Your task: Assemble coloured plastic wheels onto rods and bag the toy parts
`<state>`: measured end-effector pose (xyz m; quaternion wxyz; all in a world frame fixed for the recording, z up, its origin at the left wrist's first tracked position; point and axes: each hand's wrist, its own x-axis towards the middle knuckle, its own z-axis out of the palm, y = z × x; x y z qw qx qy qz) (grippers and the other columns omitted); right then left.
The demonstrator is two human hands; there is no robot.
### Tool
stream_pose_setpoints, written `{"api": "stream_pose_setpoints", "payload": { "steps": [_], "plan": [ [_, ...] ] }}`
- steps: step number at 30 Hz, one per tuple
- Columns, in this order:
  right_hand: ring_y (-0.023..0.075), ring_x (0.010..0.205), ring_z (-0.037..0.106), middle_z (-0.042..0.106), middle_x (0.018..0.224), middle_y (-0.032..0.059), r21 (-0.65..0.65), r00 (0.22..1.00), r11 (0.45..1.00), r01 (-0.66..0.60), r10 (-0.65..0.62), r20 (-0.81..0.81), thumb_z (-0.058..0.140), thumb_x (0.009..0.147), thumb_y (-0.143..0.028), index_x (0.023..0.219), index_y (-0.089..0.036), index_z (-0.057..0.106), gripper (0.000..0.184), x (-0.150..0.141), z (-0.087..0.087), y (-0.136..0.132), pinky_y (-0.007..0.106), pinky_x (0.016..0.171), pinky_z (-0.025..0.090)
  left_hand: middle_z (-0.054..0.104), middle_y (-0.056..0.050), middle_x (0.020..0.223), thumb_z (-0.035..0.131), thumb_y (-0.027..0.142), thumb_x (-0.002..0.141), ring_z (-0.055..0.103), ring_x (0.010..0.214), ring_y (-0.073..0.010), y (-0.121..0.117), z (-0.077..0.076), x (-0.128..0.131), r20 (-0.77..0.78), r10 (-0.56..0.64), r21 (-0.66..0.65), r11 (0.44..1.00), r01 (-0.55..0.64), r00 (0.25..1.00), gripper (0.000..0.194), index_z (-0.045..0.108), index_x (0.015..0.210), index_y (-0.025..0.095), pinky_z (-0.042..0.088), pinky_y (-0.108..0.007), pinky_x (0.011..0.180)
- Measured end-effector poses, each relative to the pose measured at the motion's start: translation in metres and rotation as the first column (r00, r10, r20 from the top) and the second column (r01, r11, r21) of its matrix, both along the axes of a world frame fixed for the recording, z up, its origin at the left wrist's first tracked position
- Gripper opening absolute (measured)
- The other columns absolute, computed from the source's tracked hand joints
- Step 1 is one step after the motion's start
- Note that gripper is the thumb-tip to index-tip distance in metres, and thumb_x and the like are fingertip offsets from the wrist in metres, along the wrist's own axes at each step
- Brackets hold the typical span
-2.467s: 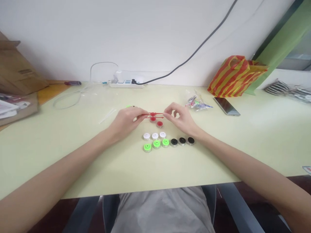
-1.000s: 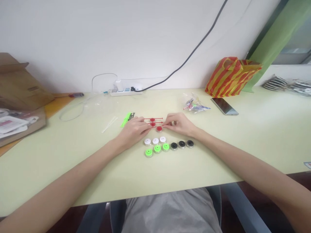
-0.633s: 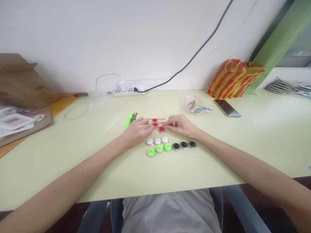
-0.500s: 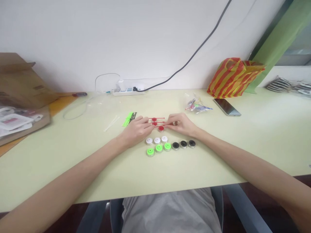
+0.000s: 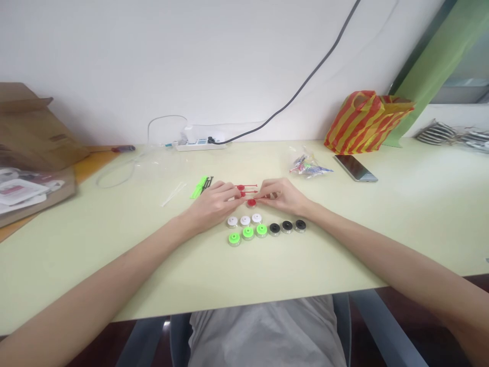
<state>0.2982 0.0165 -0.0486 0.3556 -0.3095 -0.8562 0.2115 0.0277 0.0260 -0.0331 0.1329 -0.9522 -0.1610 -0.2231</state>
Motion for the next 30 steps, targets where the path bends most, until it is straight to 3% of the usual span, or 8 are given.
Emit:
{"api": "stream_pose_setpoints", "payload": {
  "steps": [5,14,21,25,30],
  "plan": [
    [0.0154,0.071,0.06,0.074,0.091,0.0084,0.007,1.0,1.0,-0.028,0.028,-0.009,0.066,0.1,-0.032,0.108,-0.019,0.085,0.024,-0.0014,0.0032,-0.0029,0.028,0.066,0.045,0.075,-0.01,0.098,0.05,0.014,0.103,0.066,0.095,-0.0227,-0.0009,0.0004,0.0021,-0.005,-0.028,0.046,0.999,0.028,1.0,0.024,0.073,0.102,0.021,0.049,-0.038,0.082],
    [0.0169,0.074,0.061,0.073,0.088,0.0077,-0.024,0.999,0.998,-0.05,0.049,-0.021,0.066,0.099,-0.035,0.1,-0.02,0.084,0.024,-0.0025,0.0043,-0.0031,0.029,0.066,0.046,0.072,-0.008,0.091,0.048,0.012,0.103,0.064,0.092,-0.0221,0.0001,0.0033,0.0033,-0.003,-0.056,0.01,0.998,0.056,0.998,0.026,0.071,0.095,0.023,0.048,-0.039,0.083],
    [0.0194,0.081,0.063,0.072,0.091,0.0091,0.133,0.989,0.986,-0.106,0.091,0.115,0.061,0.103,-0.032,0.1,-0.021,0.084,0.026,-0.0018,0.0076,-0.0019,0.032,0.074,0.049,0.075,-0.008,0.096,0.043,0.009,0.105,0.066,0.097,-0.0218,0.0002,0.0039,0.0028,-0.141,-0.02,0.145,0.989,0.041,0.99,0.031,0.07,0.095,0.022,0.049,-0.039,0.088],
    [0.0204,0.084,0.062,0.069,0.091,0.0092,0.224,0.979,0.967,-0.124,0.082,0.188,0.061,0.103,-0.028,0.1,-0.021,0.083,0.023,-0.0032,0.0041,0.0012,0.032,0.075,0.048,0.075,-0.008,0.098,0.044,0.013,0.105,0.066,0.102,-0.0222,0.0023,0.0049,0.0017,-0.107,-0.041,0.056,0.997,0.047,0.993,0.03,0.072,0.1,0.024,0.049,-0.042,0.094],
    [0.0211,0.086,0.063,0.069,0.092,0.0102,0.228,0.972,0.962,-0.147,0.098,0.212,0.061,0.102,-0.026,0.095,-0.019,0.082,0.023,-0.0049,0.0031,0.0026,0.032,0.076,0.048,0.076,-0.007,0.099,0.043,0.017,0.107,0.067,0.102,-0.021,0.0034,0.0059,0.0023,-0.107,-0.064,-0.015,0.998,0.063,0.992,0.031,0.071,0.098,0.024,0.048,-0.041,0.098]
  ]
}}
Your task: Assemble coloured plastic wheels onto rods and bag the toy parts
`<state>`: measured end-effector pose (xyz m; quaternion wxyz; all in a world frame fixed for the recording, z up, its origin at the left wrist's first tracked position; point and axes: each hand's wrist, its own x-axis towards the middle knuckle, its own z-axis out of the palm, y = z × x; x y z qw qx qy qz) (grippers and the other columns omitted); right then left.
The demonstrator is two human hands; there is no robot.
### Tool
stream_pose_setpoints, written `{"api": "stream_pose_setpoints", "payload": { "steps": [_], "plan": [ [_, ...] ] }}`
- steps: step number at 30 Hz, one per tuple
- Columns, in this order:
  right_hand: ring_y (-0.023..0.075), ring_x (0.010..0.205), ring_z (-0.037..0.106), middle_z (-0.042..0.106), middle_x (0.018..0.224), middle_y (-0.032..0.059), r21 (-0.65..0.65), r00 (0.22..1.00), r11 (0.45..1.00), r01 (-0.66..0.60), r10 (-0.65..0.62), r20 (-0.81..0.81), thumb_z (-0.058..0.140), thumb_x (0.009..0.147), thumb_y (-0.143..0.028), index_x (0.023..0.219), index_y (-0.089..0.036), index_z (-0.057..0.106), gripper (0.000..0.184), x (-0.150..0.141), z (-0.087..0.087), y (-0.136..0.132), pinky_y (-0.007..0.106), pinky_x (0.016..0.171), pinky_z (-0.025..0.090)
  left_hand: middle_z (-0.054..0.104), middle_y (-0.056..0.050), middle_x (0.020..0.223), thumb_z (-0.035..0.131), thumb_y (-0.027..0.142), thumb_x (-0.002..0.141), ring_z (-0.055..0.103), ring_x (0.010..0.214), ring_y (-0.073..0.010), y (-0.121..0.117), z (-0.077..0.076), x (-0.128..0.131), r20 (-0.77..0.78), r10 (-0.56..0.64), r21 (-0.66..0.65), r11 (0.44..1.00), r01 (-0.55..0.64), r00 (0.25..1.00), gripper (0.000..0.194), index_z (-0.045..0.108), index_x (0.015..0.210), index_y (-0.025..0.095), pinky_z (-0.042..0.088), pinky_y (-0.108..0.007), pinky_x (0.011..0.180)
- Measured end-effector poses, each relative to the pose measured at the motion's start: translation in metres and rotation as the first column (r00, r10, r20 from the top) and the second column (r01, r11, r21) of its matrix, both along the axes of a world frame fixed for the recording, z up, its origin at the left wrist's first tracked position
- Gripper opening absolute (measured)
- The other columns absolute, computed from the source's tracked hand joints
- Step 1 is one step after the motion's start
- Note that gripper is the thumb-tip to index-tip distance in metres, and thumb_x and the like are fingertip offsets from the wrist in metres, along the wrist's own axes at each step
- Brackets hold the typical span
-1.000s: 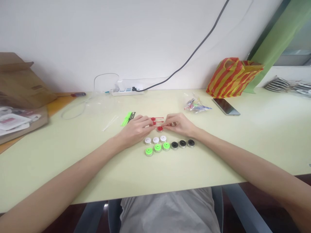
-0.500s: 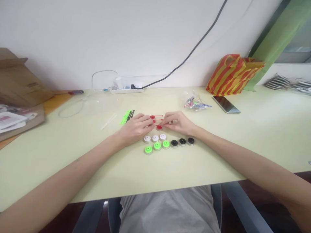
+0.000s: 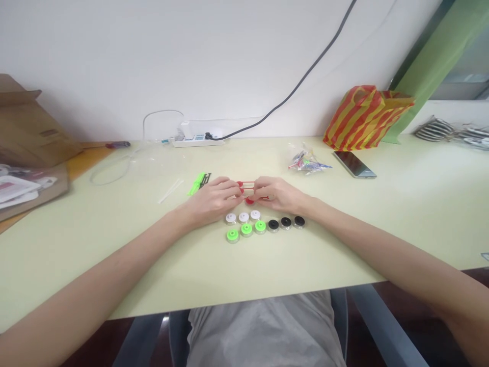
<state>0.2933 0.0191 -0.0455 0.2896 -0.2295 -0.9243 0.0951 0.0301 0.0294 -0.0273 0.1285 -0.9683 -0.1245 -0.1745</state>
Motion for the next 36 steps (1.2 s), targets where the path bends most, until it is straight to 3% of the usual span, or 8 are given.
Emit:
{"api": "stream_pose_setpoints", "payload": {
  "steps": [9,13,19,24,29,36],
  "plan": [
    [0.0226,0.088,0.063,0.072,0.091,0.0102,-0.057,0.995,0.998,0.006,0.0,0.099,0.062,0.1,-0.021,0.094,-0.018,0.082,0.021,0.0,0.005,0.003,0.034,0.08,0.048,0.075,-0.007,0.099,0.047,0.01,0.104,0.068,0.103,-0.0218,0.0,0.001,-0.001,-0.051,-0.041,0.138,0.989,0.047,0.998,0.025,0.07,0.101,0.019,0.048,-0.039,0.093],
    [0.0212,0.093,0.066,0.074,0.099,0.01,-0.119,0.998,0.993,-0.017,0.024,0.056,0.061,0.1,-0.015,0.102,-0.019,0.083,0.022,0.003,0.004,0.009,0.033,0.086,0.049,0.075,-0.007,0.095,0.05,0.007,0.102,0.068,0.098,-0.0218,0.0,0.0,0.0,-0.023,-0.053,0.151,0.987,0.056,0.998,0.024,0.07,0.098,0.018,0.048,-0.038,0.09],
    [0.0169,0.08,0.064,0.073,0.092,0.0084,-0.199,0.993,0.98,0.002,-0.025,-0.113,0.066,0.099,-0.021,0.101,-0.017,0.083,0.018,0.003,-0.002,0.005,0.027,0.072,0.048,0.077,-0.009,0.104,0.055,0.014,0.102,0.067,0.1,-0.0225,0.002,-0.007,-0.002,0.085,-0.012,0.042,0.999,0.009,0.996,0.021,0.074,0.106,0.021,0.048,-0.037,0.089],
    [0.0155,0.075,0.062,0.072,0.09,0.0069,-0.242,0.987,0.969,0.042,-0.078,-0.139,0.069,0.096,-0.022,0.107,-0.016,0.082,0.017,0.0,-0.004,0.002,0.027,0.072,0.047,0.078,-0.008,0.107,0.056,0.019,0.103,0.065,0.096,-0.0231,0.002,-0.01,-0.001,0.118,0.074,-0.026,0.997,-0.071,0.99,0.025,0.074,0.12,0.021,0.046,-0.037,0.081],
    [0.0142,0.074,0.059,0.07,0.09,0.0056,-0.28,0.988,0.958,0.061,-0.099,-0.122,0.067,0.098,-0.018,0.106,-0.016,0.08,0.016,-0.003,-0.004,0.001,0.026,0.072,0.045,0.078,-0.007,0.1,0.056,0.021,0.103,0.061,0.092,-0.0239,0.002,-0.01,-0.001,0.106,0.134,-0.078,0.989,-0.126,0.985,0.019,0.075,0.104,0.02,0.046,-0.039,0.08],
    [0.0156,0.079,0.058,0.069,0.092,0.005,-0.261,0.986,0.959,0.112,-0.139,-0.089,0.065,0.1,-0.018,0.103,-0.016,0.078,0.013,-0.005,-0.006,0.0,0.027,0.076,0.043,0.077,-0.007,0.097,0.055,0.021,0.103,0.059,0.092,-0.0241,0.0,-0.011,-0.001,0.108,0.152,-0.043,0.988,-0.148,0.982,0.018,0.072,0.096,0.019,0.044,-0.039,0.078]
  ]
}}
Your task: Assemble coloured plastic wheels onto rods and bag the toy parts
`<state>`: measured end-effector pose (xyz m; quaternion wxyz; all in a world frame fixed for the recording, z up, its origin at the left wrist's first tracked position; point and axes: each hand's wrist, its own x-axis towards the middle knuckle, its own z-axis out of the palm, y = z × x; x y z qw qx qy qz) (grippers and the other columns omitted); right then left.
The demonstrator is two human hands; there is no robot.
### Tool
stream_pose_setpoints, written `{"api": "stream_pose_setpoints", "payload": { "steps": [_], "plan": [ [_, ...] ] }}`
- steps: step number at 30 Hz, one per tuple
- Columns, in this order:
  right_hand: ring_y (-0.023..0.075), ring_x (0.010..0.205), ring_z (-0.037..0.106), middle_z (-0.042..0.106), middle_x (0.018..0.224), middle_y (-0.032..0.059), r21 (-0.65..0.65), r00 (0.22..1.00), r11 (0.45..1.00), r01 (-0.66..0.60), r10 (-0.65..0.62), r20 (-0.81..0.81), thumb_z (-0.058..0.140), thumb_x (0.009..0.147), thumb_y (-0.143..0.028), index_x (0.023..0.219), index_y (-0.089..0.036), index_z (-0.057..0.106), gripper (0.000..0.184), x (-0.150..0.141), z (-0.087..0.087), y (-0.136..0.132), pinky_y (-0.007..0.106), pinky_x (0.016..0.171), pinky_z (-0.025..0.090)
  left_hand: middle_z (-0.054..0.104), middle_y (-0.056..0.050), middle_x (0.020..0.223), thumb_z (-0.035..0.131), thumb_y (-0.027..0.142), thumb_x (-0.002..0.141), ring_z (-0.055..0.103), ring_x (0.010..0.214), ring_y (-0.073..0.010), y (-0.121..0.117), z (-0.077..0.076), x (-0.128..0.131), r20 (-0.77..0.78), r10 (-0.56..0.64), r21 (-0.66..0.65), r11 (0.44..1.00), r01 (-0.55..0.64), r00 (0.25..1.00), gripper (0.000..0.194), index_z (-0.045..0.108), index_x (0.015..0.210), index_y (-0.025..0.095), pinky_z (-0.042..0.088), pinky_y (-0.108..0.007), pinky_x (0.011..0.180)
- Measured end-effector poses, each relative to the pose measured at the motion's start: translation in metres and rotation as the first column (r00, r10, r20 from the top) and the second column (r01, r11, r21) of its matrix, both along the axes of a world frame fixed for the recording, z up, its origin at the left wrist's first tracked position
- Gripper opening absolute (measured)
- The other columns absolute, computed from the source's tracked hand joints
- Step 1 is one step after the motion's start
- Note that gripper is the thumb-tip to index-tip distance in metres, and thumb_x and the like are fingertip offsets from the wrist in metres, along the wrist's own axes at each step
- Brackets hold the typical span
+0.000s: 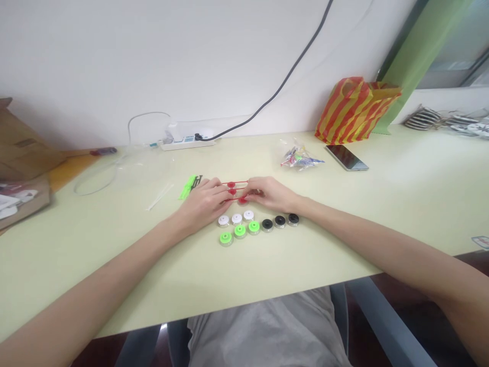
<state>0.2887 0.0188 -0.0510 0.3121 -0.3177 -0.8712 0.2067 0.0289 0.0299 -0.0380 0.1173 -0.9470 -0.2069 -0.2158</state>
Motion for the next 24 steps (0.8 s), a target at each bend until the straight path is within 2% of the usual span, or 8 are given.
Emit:
{"api": "stream_pose_setpoints", "payload": {
  "steps": [6,13,17,24],
  "plan": [
    [0.018,0.085,0.06,0.068,0.092,0.005,0.042,1.0,0.999,0.01,-0.011,0.023,0.064,0.1,-0.018,0.104,-0.018,0.077,0.014,0.0,-0.001,-0.002,0.029,0.078,0.043,0.077,-0.006,0.096,0.054,0.021,0.103,0.06,0.091,-0.0243,0.0,0.0,0.0,0.0,0.019,-0.016,1.0,-0.019,1.0,0.018,0.072,0.097,0.02,0.042,-0.038,0.076],
    [0.0151,0.075,0.056,0.066,0.088,0.0041,0.069,0.998,0.997,0.033,-0.029,-0.063,0.062,0.099,-0.014,0.098,-0.015,0.076,0.014,-0.002,0.0,-0.002,0.027,0.072,0.043,0.077,-0.006,0.09,0.052,0.02,0.104,0.059,0.086,-0.0238,0.0,0.003,0.0,0.047,0.015,0.0,1.0,-0.015,0.999,0.021,0.071,0.096,0.019,0.044,-0.039,0.076],
    [0.0161,0.077,0.057,0.066,0.085,0.0045,0.074,0.998,0.997,-0.021,0.025,-0.058,0.064,0.099,-0.017,0.102,-0.015,0.078,0.015,-0.001,0.001,-0.001,0.027,0.073,0.045,0.078,-0.006,0.096,0.054,0.02,0.104,0.061,0.091,-0.0244,0.001,0.006,-0.005,0.031,-0.02,0.025,1.0,0.019,0.999,0.019,0.073,0.1,0.019,0.045,-0.04,0.078],
    [0.0177,0.081,0.061,0.069,0.085,0.0053,0.066,0.997,0.998,-0.012,0.017,-0.073,0.066,0.099,-0.023,0.104,-0.017,0.079,0.015,0.001,0.0,-0.001,0.029,0.076,0.047,0.077,-0.007,0.091,0.05,0.021,0.105,0.065,0.099,-0.0252,0.002,0.018,-0.015,-0.017,-0.031,0.012,0.999,0.032,0.999,0.028,0.077,0.096,0.022,0.048,-0.042,0.085]
  ]
}}
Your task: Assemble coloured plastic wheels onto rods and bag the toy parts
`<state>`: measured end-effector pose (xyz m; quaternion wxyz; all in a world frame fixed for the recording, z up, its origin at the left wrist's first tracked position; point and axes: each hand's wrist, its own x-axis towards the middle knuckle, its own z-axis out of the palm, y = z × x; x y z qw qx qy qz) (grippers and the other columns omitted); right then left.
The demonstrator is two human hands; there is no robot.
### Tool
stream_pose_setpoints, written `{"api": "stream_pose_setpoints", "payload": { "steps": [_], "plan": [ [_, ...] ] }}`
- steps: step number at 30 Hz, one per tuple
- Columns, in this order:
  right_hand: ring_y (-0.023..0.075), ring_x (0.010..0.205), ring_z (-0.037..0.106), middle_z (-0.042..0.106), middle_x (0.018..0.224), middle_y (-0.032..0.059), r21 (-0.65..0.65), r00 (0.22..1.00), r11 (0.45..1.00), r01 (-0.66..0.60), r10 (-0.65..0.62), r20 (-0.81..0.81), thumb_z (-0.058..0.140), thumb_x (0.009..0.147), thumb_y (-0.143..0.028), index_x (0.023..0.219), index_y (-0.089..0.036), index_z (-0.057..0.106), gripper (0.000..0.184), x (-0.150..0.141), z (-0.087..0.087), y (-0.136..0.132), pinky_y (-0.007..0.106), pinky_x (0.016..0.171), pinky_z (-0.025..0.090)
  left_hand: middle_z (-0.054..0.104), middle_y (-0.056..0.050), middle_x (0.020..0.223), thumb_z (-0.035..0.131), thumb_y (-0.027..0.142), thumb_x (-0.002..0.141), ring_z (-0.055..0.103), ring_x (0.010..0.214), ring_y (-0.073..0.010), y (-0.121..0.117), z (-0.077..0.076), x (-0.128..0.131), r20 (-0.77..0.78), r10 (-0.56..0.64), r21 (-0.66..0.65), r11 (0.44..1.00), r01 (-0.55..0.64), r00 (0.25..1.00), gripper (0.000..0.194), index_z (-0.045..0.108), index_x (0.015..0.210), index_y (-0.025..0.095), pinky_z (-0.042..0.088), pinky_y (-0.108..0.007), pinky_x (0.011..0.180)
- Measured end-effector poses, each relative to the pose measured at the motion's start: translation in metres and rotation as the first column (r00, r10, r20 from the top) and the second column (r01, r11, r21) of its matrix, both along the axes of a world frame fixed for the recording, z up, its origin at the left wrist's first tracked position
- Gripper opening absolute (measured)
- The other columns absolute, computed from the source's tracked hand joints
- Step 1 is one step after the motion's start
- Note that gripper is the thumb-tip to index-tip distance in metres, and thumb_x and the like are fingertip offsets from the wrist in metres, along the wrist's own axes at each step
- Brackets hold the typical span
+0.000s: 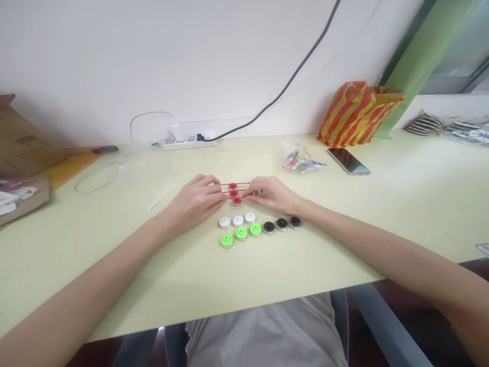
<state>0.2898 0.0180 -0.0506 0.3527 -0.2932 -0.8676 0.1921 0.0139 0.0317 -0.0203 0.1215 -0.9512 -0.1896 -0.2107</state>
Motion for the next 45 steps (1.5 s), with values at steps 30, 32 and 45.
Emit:
{"api": "stream_pose_setpoints", "payload": {
  "steps": [30,32,45],
  "plan": [
    [0.0151,0.069,0.055,0.066,0.075,0.0034,0.0,0.998,0.998,0.067,-0.067,-0.004,0.067,0.098,-0.034,0.087,-0.017,0.075,0.022,0.009,0.022,-0.006,0.029,0.066,0.044,0.077,-0.005,0.091,0.058,0.024,0.1,0.063,0.095,-0.0243,0.002,-0.001,-0.006,0.021,0.033,-0.092,0.995,-0.031,0.999,0.021,0.079,0.104,0.024,0.047,-0.04,0.085],
    [0.0109,0.057,0.045,0.058,0.063,-0.0016,-0.135,0.995,0.991,0.011,0.003,0.104,0.071,0.094,-0.037,0.08,-0.016,0.074,0.025,0.013,0.034,-0.013,0.026,0.055,0.035,0.077,-0.006,0.091,0.058,0.025,0.1,0.063,0.095,-0.0244,0.002,0.0,-0.006,0.01,0.037,-0.092,0.995,-0.036,0.999,0.021,0.079,0.103,0.024,0.046,-0.04,0.084],
    [0.0111,0.06,0.054,0.067,0.071,0.0,-0.254,0.973,0.962,-0.1,0.149,0.179,0.072,0.092,-0.026,0.09,-0.016,0.079,0.012,0.0,0.041,-0.031,0.024,0.06,0.04,0.075,-0.007,0.088,0.052,0.026,0.102,0.064,0.094,-0.0245,-0.003,0.003,-0.005,0.042,0.072,-0.084,0.994,-0.068,0.997,0.028,0.078,0.111,0.024,0.048,-0.042,0.086]
  ]
}}
